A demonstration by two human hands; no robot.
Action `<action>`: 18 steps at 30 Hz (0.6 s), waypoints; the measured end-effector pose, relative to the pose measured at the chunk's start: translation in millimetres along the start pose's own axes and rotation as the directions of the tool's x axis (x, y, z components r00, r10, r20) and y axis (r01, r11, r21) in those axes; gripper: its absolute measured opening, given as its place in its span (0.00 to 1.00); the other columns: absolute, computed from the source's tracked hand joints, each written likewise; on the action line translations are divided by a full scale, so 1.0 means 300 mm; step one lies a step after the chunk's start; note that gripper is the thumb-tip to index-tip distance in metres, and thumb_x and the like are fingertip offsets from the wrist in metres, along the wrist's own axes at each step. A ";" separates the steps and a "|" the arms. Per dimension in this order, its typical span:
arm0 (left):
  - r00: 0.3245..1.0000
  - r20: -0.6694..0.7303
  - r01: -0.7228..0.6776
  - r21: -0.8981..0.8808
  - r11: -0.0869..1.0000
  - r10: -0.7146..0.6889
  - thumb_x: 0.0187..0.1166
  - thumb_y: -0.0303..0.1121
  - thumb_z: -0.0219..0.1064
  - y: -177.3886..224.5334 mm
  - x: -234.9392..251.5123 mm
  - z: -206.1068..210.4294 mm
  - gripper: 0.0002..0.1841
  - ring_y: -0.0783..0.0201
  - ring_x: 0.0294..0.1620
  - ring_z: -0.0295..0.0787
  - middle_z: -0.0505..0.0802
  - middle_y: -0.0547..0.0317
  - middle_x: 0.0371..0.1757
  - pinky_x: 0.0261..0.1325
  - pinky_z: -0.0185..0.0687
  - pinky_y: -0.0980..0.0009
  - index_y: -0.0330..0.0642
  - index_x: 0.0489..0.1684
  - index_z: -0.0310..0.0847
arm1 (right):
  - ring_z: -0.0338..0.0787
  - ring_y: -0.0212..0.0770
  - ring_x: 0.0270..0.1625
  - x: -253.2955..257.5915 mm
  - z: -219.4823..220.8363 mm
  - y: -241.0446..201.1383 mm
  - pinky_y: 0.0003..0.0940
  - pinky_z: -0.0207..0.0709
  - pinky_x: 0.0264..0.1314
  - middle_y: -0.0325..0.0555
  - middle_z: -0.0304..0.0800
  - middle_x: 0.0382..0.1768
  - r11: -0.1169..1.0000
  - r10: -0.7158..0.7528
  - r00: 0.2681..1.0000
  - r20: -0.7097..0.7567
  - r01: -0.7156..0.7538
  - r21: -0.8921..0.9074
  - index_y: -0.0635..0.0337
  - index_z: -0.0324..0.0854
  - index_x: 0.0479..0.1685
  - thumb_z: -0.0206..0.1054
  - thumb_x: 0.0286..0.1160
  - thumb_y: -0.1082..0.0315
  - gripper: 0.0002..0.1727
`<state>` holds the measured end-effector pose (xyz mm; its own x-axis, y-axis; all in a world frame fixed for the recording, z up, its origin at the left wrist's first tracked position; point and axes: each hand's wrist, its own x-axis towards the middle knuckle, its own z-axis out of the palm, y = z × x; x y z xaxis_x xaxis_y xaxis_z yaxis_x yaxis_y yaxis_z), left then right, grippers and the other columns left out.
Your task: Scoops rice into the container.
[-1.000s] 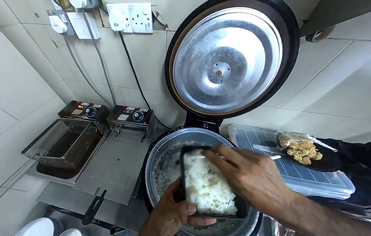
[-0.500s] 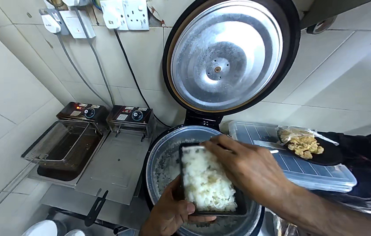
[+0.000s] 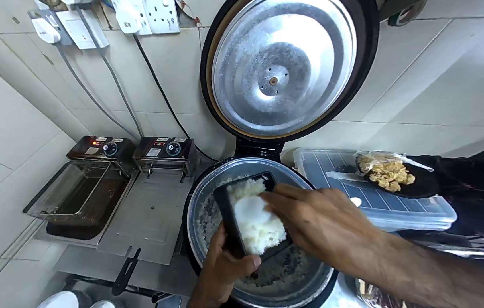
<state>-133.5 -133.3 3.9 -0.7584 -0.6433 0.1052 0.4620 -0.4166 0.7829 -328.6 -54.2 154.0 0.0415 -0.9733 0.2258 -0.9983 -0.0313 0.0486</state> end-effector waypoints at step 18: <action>0.891 -0.405 -0.166 0.135 0.977 0.207 0.52 0.22 0.86 -0.045 0.021 0.120 0.52 0.52 0.58 0.91 0.86 0.40 0.62 0.58 0.93 0.56 0.29 0.82 0.55 | 0.80 0.45 0.16 -0.079 0.111 -0.001 0.37 0.68 0.11 0.46 0.85 0.32 0.970 0.062 0.978 -0.198 -0.105 -0.219 0.56 0.89 0.51 0.62 0.69 0.77 0.15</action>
<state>-161.0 -108.6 16.2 -0.3934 -0.9193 0.0078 0.5149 -0.2133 0.8303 -330.5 -38.7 116.1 -0.0129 -0.9091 0.4164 -0.9639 0.1220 0.2367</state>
